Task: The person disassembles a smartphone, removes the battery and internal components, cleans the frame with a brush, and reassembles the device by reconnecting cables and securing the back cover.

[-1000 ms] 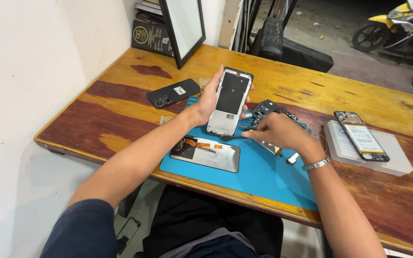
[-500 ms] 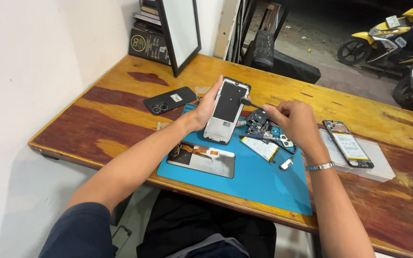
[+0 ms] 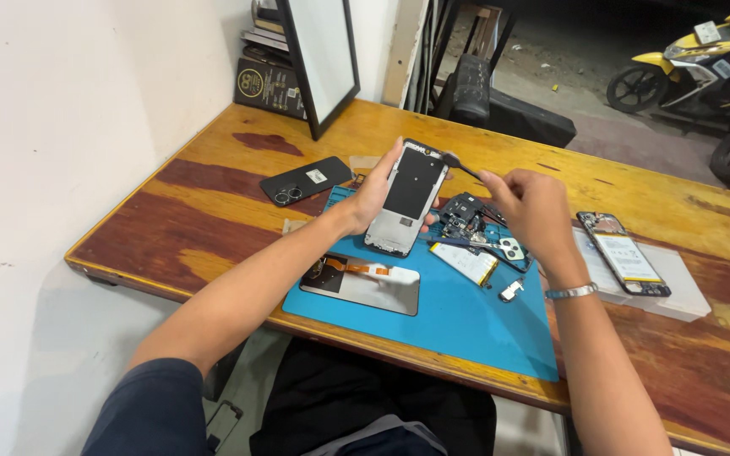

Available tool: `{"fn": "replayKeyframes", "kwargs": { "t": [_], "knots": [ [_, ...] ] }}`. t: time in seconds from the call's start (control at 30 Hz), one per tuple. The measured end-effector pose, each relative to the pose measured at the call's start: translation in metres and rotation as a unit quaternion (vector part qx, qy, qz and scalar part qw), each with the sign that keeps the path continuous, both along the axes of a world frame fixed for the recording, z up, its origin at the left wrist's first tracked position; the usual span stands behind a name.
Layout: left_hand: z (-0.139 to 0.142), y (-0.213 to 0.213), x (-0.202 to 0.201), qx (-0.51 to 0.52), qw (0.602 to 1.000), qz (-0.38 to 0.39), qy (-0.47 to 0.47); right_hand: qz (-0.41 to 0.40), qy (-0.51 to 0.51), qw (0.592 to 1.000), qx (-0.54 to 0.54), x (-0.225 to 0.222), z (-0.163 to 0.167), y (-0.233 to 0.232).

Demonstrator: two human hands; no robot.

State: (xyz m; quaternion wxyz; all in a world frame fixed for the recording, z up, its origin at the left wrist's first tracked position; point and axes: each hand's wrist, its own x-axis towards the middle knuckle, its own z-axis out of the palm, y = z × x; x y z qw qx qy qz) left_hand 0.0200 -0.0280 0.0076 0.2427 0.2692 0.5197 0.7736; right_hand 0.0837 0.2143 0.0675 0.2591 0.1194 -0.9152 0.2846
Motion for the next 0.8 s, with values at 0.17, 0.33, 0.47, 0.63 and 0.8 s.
{"fn": "replayKeyframes", "kwargs": {
  "t": [0.17, 0.33, 0.47, 0.63, 0.8],
  "knots": [
    [0.003, 0.0, 0.005, 0.023, 0.999, -0.019, -0.019, 0.025, -0.037, 0.999, 0.014, -0.003, -0.006, -0.009],
    [0.002, 0.003, 0.006, 0.039, 0.998, -0.038, -0.007, 0.063, -0.076, 0.995, 0.033, -0.001, -0.01, -0.014],
    [-0.001, 0.004, 0.002, 0.049, 0.998, -0.044, -0.015, 0.055, -0.024, 0.998, -0.009, 0.003, -0.008, -0.023],
    [-0.011, 0.011, -0.001, 0.039, 0.999, -0.012, -0.006, 0.063, 0.038, 0.997, -0.033, 0.007, -0.011, -0.037],
    [-0.015, 0.017, -0.003, 0.036, 0.999, -0.015, 0.012, 0.06, 0.102, 0.993, 0.007, 0.007, -0.006, -0.019]
  ]
}}
